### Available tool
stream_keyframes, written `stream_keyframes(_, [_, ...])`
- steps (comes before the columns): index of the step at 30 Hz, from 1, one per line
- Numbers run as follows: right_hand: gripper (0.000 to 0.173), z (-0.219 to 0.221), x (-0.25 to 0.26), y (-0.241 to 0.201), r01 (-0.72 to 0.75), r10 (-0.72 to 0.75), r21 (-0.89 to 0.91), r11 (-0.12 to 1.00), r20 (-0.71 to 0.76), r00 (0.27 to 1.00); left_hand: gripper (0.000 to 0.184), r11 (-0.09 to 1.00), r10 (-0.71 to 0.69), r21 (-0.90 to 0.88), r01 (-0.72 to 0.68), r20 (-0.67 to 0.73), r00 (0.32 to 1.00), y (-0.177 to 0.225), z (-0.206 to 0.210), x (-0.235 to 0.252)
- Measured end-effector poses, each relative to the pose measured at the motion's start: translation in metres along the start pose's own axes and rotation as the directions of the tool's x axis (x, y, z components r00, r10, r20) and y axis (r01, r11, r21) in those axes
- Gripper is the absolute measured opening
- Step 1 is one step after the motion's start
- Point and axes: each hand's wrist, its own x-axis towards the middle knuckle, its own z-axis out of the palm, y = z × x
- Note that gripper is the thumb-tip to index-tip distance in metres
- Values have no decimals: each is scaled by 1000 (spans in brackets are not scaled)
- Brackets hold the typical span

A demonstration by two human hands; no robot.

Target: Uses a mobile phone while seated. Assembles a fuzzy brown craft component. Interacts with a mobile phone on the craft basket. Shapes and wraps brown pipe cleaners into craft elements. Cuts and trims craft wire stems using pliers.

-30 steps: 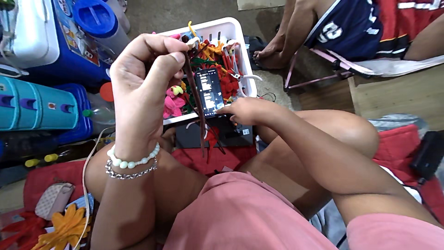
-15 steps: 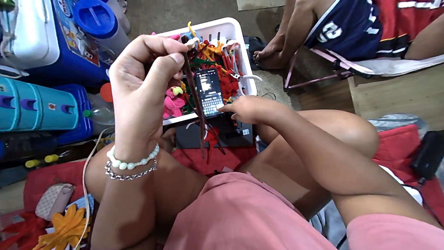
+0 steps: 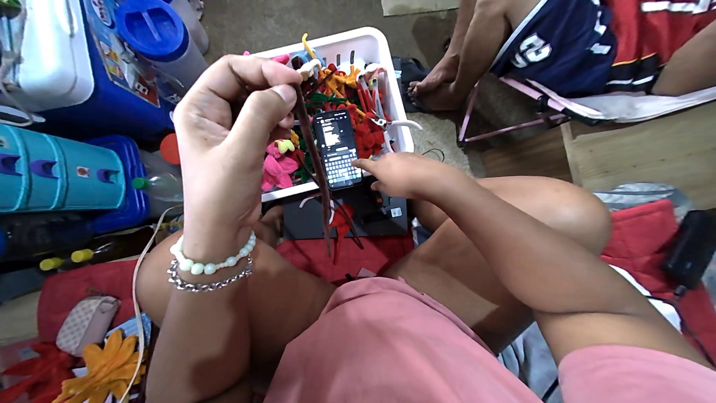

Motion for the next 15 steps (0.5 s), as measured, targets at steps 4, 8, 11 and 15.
stream_keyframes(4, [65,6,2,1,7,-6,18,1000,-72,997,17,1000,-20,14,20,4,1000,2,0,-5])
stream_keyframes(8, [67,11,6,5,14,-11,22,1000,-166,986,17,1000,9,7,-9,4,1000,-1,0,1])
stream_keyframes(11, [70,13,7,6,19,-13,38,999,-167,986,16,1000,7,4,-7,3,1000,-1,0,1])
stream_keyframes(15, [68,13,8,5,19,-13,40,999,-143,990,17,1000,-25,19,25,6,1000,2,0,-5])
